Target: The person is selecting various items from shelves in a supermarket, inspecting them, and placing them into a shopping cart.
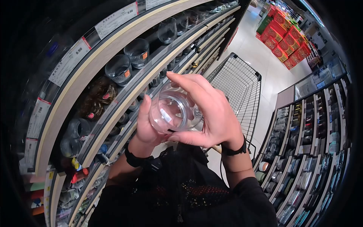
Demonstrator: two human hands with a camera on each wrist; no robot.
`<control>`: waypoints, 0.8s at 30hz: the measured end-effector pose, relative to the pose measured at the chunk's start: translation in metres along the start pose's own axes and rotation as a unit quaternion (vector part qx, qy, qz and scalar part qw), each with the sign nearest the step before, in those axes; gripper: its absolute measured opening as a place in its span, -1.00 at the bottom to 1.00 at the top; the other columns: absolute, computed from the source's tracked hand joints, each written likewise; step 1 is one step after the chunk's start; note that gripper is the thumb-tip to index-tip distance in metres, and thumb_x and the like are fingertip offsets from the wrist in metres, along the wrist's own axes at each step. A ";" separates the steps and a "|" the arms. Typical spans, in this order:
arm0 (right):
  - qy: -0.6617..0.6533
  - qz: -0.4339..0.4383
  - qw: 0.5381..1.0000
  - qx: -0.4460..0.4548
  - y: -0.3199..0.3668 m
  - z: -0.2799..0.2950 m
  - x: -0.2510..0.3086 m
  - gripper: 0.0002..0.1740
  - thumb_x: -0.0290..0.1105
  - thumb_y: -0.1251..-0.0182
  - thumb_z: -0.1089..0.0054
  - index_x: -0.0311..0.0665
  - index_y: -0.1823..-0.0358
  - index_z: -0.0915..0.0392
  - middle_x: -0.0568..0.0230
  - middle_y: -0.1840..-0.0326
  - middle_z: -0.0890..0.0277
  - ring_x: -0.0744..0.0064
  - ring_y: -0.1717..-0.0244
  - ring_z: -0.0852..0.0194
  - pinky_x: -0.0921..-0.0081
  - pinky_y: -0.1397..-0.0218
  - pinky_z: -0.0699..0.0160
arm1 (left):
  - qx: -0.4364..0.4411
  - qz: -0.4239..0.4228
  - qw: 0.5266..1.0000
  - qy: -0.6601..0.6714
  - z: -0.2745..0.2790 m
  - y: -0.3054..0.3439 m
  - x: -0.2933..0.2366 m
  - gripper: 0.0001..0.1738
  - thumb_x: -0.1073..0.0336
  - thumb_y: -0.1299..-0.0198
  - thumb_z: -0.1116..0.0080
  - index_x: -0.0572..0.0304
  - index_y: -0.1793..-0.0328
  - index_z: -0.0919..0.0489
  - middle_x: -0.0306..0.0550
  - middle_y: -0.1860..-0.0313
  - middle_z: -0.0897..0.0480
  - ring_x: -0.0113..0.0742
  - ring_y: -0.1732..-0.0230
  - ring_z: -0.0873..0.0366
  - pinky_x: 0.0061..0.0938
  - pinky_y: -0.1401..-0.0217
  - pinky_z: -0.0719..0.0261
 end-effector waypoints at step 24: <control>-0.273 -0.113 0.952 -0.082 0.010 -0.034 -0.062 -0.23 0.04 -0.14 -0.29 -0.35 -0.28 -0.49 0.27 0.11 -0.57 0.59 0.45 -0.40 0.58 0.31 -0.43 | -0.114 -0.036 0.950 -0.290 -0.003 0.006 -0.010 -0.07 -0.31 -0.33 -0.09 0.32 -0.51 -0.18 -0.02 0.19 -0.65 -0.30 0.30 -0.66 -0.56 0.32 -0.59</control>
Point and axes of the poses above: each hand's wrist, its own y-axis away from the middle knuckle, its own z-axis out of the back of the hand, x = y × z, the point moved 4 cm from there along -y, towards the middle knuckle
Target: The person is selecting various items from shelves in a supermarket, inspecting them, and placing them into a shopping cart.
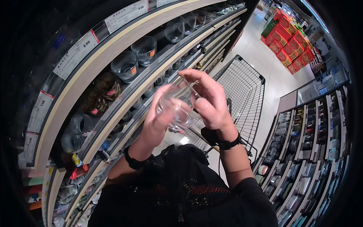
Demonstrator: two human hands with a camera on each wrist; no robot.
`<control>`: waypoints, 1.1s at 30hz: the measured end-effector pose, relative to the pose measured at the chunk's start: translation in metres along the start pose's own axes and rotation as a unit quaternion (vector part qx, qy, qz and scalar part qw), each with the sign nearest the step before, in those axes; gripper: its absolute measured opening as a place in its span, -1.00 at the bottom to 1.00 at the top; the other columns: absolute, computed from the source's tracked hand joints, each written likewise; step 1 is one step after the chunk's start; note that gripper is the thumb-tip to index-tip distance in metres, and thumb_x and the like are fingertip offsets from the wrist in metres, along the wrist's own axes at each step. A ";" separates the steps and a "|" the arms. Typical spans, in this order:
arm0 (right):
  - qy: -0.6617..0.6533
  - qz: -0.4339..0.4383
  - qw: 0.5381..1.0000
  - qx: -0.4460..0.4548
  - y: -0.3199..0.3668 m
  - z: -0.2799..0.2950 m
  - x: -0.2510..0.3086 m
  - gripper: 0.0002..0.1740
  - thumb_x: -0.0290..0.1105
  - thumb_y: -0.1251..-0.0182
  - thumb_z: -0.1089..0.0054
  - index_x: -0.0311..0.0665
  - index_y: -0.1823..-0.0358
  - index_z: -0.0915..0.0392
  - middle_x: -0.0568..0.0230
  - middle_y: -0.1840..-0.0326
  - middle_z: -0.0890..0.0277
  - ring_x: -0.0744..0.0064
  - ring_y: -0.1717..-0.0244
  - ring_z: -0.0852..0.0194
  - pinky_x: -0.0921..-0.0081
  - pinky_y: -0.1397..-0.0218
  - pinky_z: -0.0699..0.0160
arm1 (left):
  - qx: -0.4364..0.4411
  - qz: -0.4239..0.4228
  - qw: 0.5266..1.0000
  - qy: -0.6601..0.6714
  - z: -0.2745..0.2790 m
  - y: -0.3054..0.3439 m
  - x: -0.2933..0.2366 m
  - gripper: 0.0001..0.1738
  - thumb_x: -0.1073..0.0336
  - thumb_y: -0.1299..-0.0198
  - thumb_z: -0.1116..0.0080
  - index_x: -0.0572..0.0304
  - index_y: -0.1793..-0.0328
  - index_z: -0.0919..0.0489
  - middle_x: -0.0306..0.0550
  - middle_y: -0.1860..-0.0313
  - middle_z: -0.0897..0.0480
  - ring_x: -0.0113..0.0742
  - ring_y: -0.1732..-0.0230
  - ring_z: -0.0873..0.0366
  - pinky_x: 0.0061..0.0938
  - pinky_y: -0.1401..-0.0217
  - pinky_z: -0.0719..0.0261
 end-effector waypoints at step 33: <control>-0.513 -0.311 0.782 -0.168 0.044 -0.057 -0.010 -0.06 0.37 -0.47 0.38 -0.44 -0.31 -0.39 -0.05 -0.20 -0.55 0.09 -0.19 -0.58 0.16 -0.29 -0.59 | -0.039 -0.237 0.881 -0.409 -0.020 0.024 -0.036 0.01 0.30 0.09 -0.65 0.49 -0.46 -0.32 0.13 -0.07 -0.72 -0.30 -0.09 -0.69 -0.42 -0.10 -0.69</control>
Point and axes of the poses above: each hand's wrist, its own y-axis away from the middle knuckle, its own z-axis out of the back of the hand, x = y × z, the point moved 4 cm from there along -y, towards the middle knuckle
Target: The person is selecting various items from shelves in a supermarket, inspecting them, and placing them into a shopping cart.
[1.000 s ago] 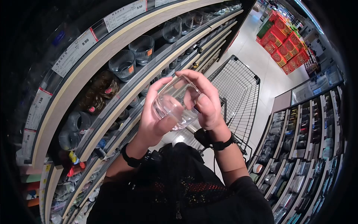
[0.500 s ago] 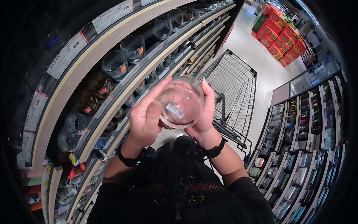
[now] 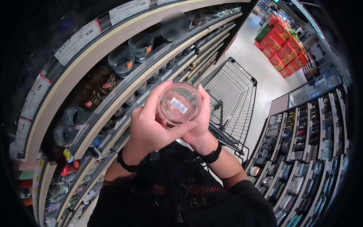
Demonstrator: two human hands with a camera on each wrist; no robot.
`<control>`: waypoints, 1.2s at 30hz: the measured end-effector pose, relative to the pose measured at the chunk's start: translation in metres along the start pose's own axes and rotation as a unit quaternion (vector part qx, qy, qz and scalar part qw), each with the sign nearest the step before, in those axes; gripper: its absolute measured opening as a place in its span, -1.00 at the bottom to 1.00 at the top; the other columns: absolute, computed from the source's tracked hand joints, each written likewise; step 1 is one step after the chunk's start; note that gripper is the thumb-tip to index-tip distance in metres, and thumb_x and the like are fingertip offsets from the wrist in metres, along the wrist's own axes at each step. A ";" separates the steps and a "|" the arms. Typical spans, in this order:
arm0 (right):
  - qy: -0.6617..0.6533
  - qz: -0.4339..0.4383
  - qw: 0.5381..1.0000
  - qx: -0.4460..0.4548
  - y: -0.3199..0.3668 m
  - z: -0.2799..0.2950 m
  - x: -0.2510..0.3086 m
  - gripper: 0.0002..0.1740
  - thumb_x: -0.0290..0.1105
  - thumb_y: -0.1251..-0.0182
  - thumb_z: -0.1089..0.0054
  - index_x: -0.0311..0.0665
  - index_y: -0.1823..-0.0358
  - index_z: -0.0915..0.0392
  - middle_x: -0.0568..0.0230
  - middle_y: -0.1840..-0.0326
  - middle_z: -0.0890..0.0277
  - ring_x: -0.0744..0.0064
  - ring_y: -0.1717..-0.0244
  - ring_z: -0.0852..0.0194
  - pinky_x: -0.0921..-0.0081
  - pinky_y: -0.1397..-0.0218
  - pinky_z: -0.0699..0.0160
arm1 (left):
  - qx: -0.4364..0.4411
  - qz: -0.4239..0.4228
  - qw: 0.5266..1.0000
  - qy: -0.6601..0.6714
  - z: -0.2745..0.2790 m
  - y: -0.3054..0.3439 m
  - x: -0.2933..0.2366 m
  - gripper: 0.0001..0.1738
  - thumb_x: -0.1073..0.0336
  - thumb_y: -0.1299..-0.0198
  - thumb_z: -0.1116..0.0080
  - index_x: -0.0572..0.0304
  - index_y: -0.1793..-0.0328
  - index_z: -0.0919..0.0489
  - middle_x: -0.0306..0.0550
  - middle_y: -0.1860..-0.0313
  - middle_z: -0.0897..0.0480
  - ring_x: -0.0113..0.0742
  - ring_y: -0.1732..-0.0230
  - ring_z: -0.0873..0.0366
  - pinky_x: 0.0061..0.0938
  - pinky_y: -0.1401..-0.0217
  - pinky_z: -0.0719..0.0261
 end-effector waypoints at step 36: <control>0.650 0.557 0.484 0.182 0.028 -0.057 0.038 0.05 0.02 0.32 -0.70 -0.43 -0.24 -0.50 -0.01 0.12 -0.65 0.19 0.25 -0.74 0.43 0.16 -0.72 | 0.044 0.341 0.734 0.586 0.001 0.013 0.049 -0.25 -0.11 -0.59 0.56 0.43 -0.43 -0.36 0.13 -0.19 -0.60 -0.13 -0.14 -0.61 -0.24 -0.25 -0.59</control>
Point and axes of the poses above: each hand's wrist, its own y-axis away from the middle knuckle, its own z-axis out of the back of the hand, x = y × z, the point moved 4 cm from there along -y, towards the middle knuckle
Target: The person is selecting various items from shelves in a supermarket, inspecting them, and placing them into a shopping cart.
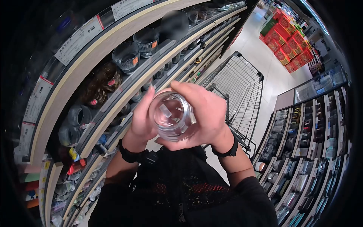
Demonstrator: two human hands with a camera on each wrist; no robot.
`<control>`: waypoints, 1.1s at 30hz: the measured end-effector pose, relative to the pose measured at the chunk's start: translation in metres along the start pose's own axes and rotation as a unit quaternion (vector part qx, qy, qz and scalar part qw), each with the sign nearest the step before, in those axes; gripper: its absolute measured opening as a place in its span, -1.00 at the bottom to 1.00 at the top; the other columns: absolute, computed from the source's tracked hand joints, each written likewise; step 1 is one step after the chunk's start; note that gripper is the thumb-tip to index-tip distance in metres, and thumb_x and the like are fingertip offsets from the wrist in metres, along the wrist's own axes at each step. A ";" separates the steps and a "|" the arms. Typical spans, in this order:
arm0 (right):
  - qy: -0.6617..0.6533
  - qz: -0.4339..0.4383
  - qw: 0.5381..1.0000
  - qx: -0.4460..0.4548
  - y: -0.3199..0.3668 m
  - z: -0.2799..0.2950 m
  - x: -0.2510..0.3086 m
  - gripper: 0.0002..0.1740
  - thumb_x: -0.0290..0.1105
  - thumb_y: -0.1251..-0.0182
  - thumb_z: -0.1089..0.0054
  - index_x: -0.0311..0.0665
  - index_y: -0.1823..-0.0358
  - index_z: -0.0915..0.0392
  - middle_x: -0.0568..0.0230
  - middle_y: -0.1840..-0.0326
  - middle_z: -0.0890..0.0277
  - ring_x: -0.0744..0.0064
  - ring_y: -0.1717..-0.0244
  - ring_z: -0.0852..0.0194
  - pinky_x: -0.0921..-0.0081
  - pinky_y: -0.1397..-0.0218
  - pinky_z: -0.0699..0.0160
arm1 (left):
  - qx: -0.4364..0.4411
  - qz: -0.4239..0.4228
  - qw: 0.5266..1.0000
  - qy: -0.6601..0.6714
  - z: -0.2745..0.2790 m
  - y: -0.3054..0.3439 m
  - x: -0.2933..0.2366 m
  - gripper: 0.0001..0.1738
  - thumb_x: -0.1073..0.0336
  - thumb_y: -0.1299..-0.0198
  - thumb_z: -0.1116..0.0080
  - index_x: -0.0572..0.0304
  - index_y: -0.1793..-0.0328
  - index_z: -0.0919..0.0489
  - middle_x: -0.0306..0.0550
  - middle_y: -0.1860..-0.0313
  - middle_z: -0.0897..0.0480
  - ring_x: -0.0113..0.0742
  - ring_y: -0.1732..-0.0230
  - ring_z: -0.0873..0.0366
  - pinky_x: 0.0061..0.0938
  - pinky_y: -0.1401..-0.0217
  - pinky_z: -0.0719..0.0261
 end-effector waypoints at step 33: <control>0.032 -0.129 0.990 0.053 -0.006 0.001 -0.017 0.24 0.02 0.22 -0.67 -0.52 -0.46 -0.24 -0.02 0.15 -0.68 0.18 0.19 -0.78 0.43 0.14 -0.74 | 0.029 -0.010 0.997 0.073 0.053 -0.033 0.020 -0.36 -0.04 -0.59 0.45 0.39 -0.18 -0.52 0.09 0.05 -0.68 -0.18 0.07 -0.67 -0.33 -0.08 -0.65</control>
Point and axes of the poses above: each hand's wrist, its own y-axis away from the middle knuckle, its own z-axis out of the back of the hand, x = y × z, the point moved 4 cm from there along -y, towards the middle knuckle
